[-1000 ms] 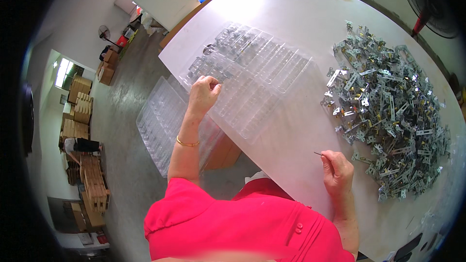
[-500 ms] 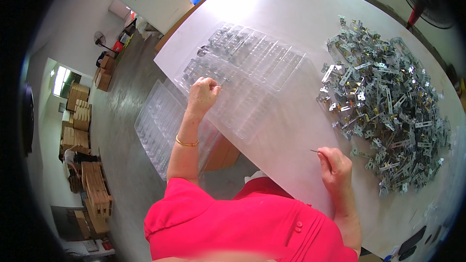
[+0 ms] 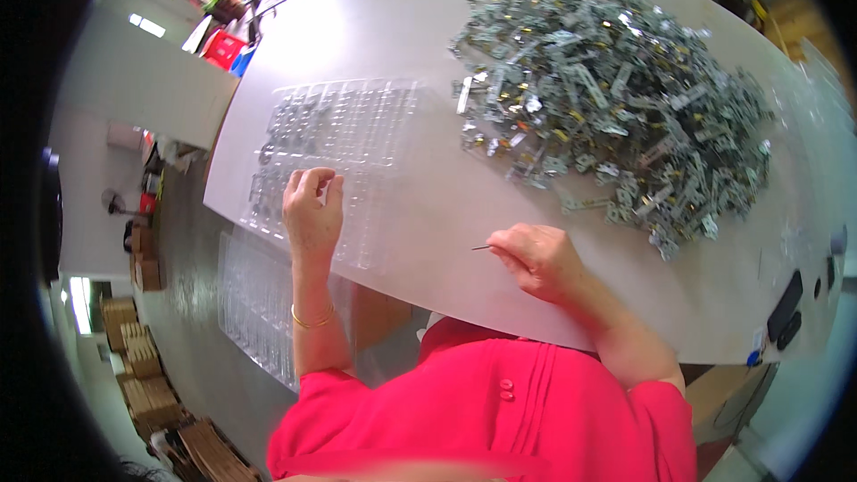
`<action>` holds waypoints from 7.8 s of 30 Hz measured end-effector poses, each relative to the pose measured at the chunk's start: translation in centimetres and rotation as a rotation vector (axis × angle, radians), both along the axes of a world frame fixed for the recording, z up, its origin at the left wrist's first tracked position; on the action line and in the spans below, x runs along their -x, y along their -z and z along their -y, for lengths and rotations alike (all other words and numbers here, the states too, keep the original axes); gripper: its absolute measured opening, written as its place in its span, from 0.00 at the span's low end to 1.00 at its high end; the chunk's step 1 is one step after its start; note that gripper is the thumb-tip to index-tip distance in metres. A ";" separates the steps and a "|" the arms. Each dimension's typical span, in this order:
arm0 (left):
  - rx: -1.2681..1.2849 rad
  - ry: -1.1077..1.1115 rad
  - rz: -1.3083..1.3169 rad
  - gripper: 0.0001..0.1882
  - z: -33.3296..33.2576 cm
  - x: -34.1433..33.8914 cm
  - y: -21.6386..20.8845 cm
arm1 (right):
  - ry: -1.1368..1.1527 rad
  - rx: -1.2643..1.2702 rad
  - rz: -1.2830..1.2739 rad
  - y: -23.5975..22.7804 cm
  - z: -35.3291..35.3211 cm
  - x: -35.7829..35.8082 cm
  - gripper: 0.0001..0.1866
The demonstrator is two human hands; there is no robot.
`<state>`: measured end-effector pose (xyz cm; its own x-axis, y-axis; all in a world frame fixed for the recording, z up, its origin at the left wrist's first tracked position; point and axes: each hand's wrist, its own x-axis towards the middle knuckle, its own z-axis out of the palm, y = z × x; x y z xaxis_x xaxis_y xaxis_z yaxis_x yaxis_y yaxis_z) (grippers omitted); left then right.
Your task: The person picks up a metal bracket from a pile, inserts a small metal pin into it by hand, and places the assembled piece into a plastic tray, repeating the process for multiple items.
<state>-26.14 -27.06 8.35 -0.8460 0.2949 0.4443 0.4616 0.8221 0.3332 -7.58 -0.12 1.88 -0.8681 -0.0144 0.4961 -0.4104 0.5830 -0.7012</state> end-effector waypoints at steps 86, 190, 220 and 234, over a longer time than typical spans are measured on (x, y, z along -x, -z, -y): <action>-0.910 0.728 0.734 0.18 -23.8 -1.2 -3.0 | 0.611 0.330 -0.244 -11.5 -7.5 5.7 0.03; -0.489 1.107 0.199 0.17 -22.5 -3.1 -5.0 | 0.256 0.653 0.244 -12.8 -11.7 4.6 0.08; -1.236 1.191 0.785 0.21 -22.9 -0.8 -2.9 | 0.279 1.134 -0.029 -12.7 -8.9 5.7 0.09; -1.178 0.894 1.035 0.15 -22.7 -1.0 -3.0 | 0.383 0.424 -0.074 -13.1 -7.0 5.3 0.04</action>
